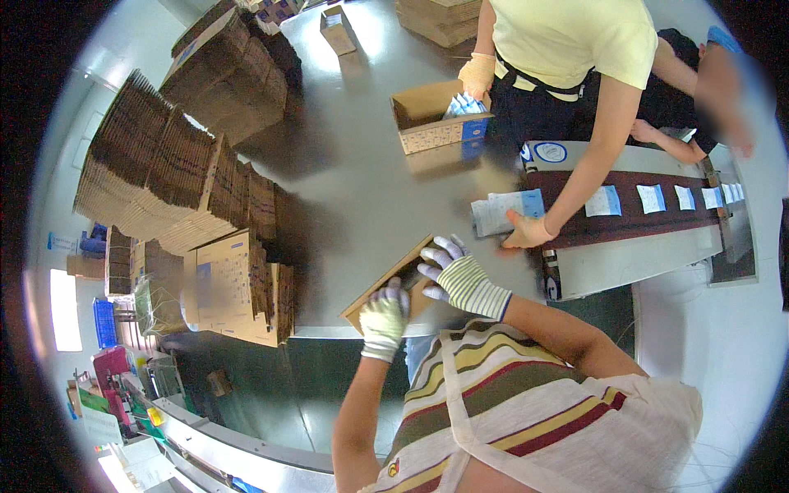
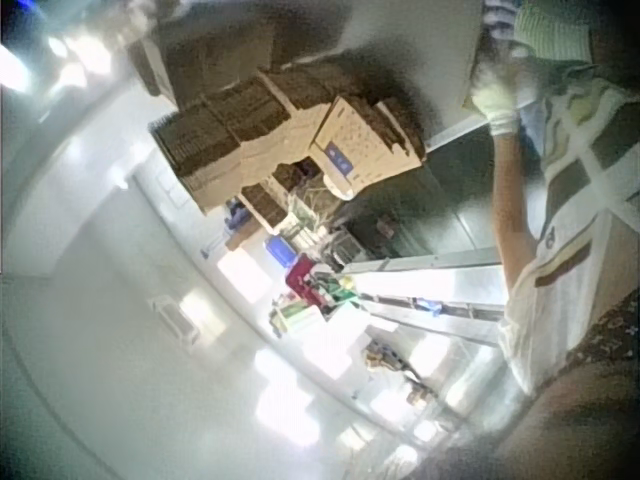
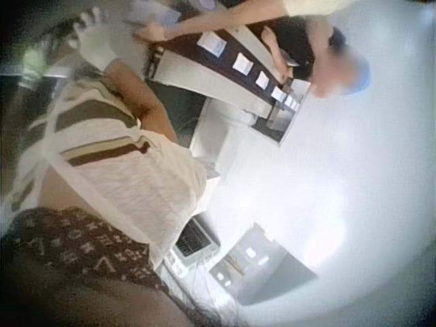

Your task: The person picks up blue packets from a conveyor belt and stacks them inside small cardboard boxes.

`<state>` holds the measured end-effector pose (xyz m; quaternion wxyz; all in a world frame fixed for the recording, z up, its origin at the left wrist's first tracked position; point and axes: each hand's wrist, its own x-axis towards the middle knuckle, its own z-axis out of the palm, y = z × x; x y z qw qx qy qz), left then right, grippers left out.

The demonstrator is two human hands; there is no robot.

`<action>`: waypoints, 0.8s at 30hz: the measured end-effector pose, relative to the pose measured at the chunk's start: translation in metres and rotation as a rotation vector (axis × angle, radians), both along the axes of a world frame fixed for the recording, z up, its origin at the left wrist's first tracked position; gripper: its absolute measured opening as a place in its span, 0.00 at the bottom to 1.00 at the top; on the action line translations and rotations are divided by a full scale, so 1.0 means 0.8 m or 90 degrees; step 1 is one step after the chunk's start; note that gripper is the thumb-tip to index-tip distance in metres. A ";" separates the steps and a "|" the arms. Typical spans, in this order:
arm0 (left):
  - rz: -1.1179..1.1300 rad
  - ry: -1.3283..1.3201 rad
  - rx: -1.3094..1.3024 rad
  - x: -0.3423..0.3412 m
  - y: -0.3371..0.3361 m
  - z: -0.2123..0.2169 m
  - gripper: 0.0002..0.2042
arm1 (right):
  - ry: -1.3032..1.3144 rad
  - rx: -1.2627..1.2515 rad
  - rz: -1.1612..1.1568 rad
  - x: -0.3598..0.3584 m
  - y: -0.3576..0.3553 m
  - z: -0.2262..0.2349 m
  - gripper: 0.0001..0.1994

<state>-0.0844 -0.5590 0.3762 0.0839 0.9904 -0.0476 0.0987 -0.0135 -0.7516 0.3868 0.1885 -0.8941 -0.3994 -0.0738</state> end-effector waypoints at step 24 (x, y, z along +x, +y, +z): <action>0.133 0.077 -1.120 -0.040 -0.035 0.042 0.28 | 0.210 0.440 -0.184 0.019 -0.001 0.108 0.40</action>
